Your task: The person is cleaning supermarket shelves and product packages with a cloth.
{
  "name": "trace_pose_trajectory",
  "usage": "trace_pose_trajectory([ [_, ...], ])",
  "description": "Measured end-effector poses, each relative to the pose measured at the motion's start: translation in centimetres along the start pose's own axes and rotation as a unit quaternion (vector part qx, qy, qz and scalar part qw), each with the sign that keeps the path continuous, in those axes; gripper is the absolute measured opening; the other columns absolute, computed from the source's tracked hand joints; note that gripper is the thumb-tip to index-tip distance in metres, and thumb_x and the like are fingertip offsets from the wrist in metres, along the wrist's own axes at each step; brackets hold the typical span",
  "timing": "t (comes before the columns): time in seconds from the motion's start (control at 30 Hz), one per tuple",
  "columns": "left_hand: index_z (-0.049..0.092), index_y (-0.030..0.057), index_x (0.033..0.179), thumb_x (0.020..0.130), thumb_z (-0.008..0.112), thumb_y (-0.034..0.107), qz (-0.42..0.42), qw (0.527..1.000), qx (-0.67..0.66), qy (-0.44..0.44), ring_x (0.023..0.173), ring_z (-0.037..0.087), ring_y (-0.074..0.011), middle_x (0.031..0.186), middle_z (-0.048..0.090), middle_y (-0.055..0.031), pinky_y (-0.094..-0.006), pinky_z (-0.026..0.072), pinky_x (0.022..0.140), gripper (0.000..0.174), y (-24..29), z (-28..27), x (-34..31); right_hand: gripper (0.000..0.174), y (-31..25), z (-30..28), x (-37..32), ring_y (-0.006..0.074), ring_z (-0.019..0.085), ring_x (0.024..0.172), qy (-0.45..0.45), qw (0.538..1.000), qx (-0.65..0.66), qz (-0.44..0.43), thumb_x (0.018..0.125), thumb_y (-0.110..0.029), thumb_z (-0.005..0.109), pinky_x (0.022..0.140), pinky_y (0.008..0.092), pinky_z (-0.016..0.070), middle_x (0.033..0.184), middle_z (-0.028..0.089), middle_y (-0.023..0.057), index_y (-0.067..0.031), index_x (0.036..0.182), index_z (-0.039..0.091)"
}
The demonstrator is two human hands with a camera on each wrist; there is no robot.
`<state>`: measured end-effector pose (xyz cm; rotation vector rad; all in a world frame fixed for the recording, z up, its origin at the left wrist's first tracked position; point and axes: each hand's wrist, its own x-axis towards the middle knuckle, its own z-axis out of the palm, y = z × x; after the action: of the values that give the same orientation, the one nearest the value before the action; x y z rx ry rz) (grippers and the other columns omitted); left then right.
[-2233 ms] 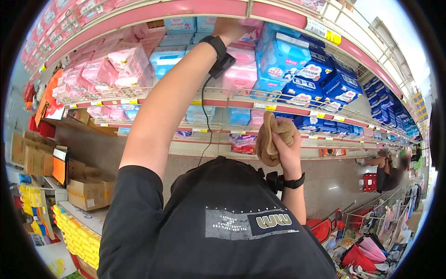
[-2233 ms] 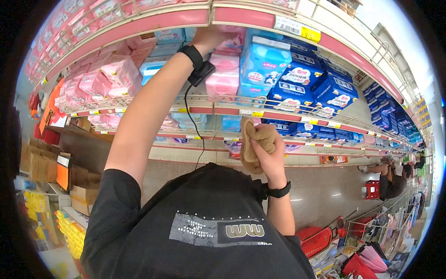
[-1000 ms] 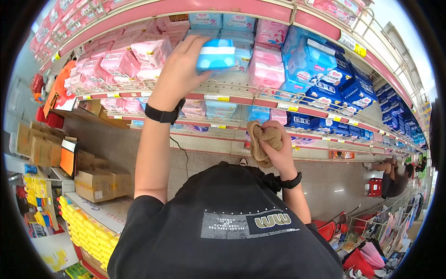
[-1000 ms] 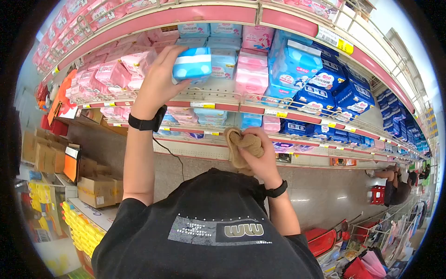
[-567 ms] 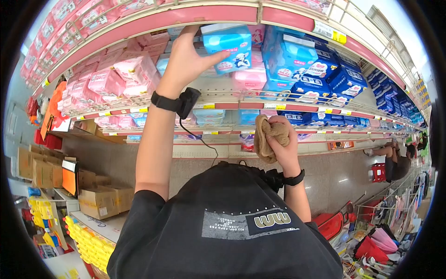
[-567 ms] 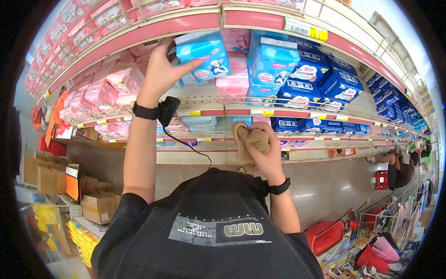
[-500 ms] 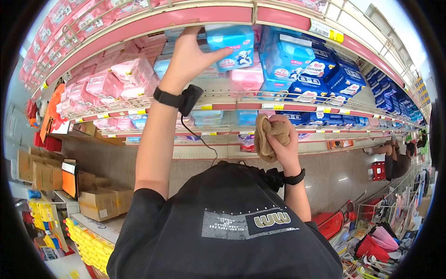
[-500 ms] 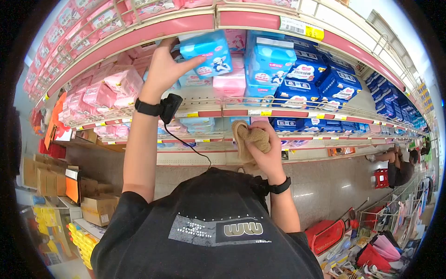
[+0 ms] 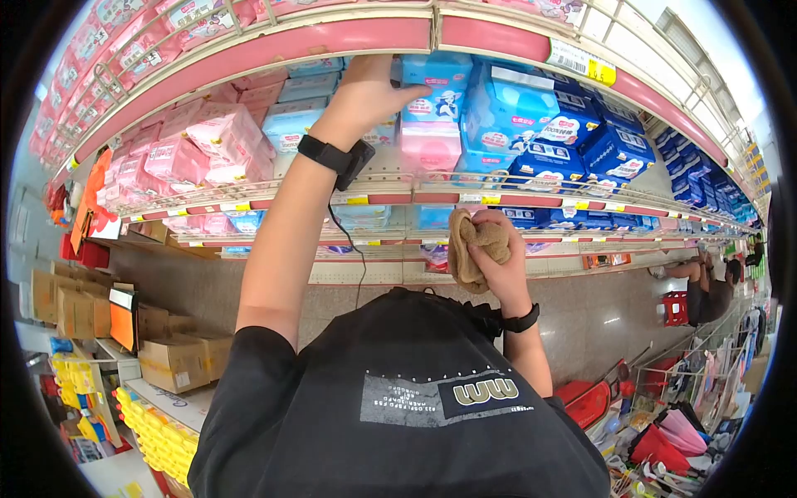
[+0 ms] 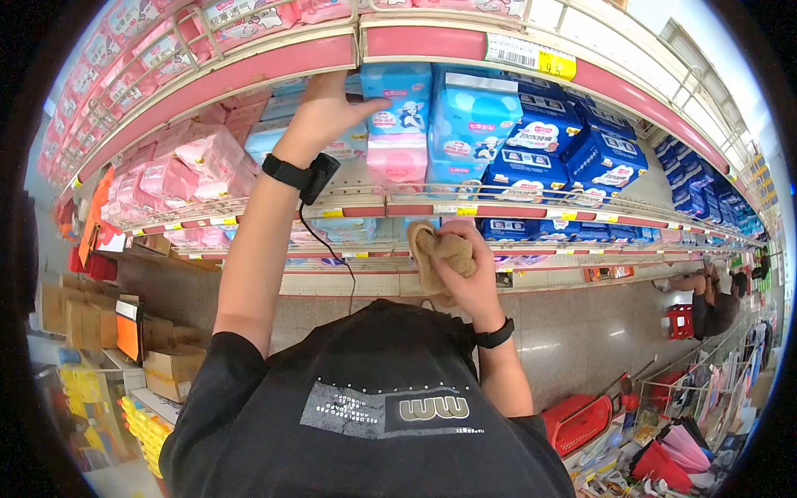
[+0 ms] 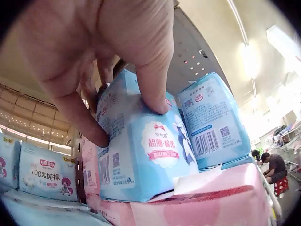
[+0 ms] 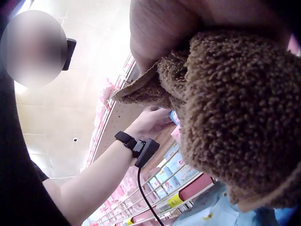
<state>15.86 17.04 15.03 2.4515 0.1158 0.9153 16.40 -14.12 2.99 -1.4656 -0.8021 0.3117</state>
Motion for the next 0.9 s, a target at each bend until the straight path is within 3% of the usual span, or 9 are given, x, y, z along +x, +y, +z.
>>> trace_pose_trajectory([
  [0.13, 0.055, 0.0034, 0.138, 0.078, 0.085, 0.027, -0.003, 0.999, -0.036, 0.010, 0.119, 0.061, -0.0427, 0.129, 0.065, -0.0225, -0.0481, 0.0522, 0.098, 0.071, -0.5, 1.2, -0.1, 0.034, 0.7, 0.1, 0.5, 0.0192, 0.060, 0.109, -0.010, 1.000, -0.007, -0.005, 0.080, 0.001, 0.071, 0.099, 0.0323, 0.0452, 0.111, 0.063, 0.0064, -0.0033, 0.112, 0.062],
  [0.23, 0.051, 0.0037, 0.142, 0.081, 0.082, 0.024, 0.075, 0.991, 0.057, 0.096, 0.122, 0.057, -0.0452, 0.133, 0.061, -0.0243, -0.0497, 0.0511, 0.099, 0.071, -0.8, 2.1, -1.1, 0.034, 0.7, 0.7, 0.8, 0.0196, 0.061, 0.109, -0.027, 1.000, 0.003, 0.013, 0.080, 0.001, 0.071, 0.099, 0.0325, 0.0454, 0.111, 0.063, 0.0066, -0.0032, 0.112, 0.062],
  [0.53, 0.044, 0.0018, 0.144, 0.085, 0.073, 0.012, 0.066, 0.993, -0.045, 0.082, 0.124, 0.053, -0.0457, 0.136, 0.051, -0.0268, -0.0458, 0.0459, 0.106, 0.066, 2.5, 0.2, -5.7, 0.034, 0.6, 3.3, 1.5, 0.0188, 0.061, 0.107, -0.072, 0.997, -0.005, 0.000, 0.080, 0.001, 0.071, 0.098, 0.0317, 0.0461, 0.111, 0.064, 0.0068, -0.0024, 0.113, 0.062],
  [0.6, 0.047, 0.0030, 0.142, 0.086, 0.072, 0.009, 0.040, 0.995, -0.070, 0.052, 0.128, 0.051, -0.0443, 0.136, 0.049, -0.0245, -0.0451, 0.0451, 0.107, 0.062, 3.4, -1.1, -7.9, 0.034, 0.3, 4.1, 1.4, 0.0187, 0.061, 0.107, -0.080, 0.997, -0.006, 0.016, 0.080, 0.000, 0.071, 0.098, 0.0314, 0.0460, 0.111, 0.064, 0.0069, -0.0023, 0.113, 0.062],
  [0.83, 0.056, 0.0053, 0.132, 0.087, 0.072, 0.009, -0.027, 0.996, -0.079, -0.020, 0.118, 0.058, -0.0425, 0.133, 0.052, -0.0210, -0.0460, 0.0492, 0.101, 0.048, 3.0, -4.8, -15.7, 0.035, -0.2, 8.0, 1.0, 0.0174, 0.061, 0.108, -0.070, 0.997, -0.003, 0.023, 0.081, -0.002, 0.071, 0.098, 0.0316, 0.0458, 0.112, 0.065, 0.0069, -0.0019, 0.115, 0.062],
  [0.9, 0.056, 0.0008, 0.131, 0.093, 0.069, 0.017, -0.093, 0.992, -0.077, -0.030, 0.114, 0.060, -0.0436, 0.125, 0.057, -0.0234, -0.0461, 0.0494, 0.099, 0.044, 3.2, -5.4, -17.7, 0.036, 0.3, 9.8, 1.0, 0.0178, 0.061, 0.108, -0.043, 0.999, 0.000, 0.032, 0.082, -0.001, 0.070, 0.099, 0.0317, 0.0458, 0.112, 0.065, 0.0072, -0.0019, 0.116, 0.061],
])
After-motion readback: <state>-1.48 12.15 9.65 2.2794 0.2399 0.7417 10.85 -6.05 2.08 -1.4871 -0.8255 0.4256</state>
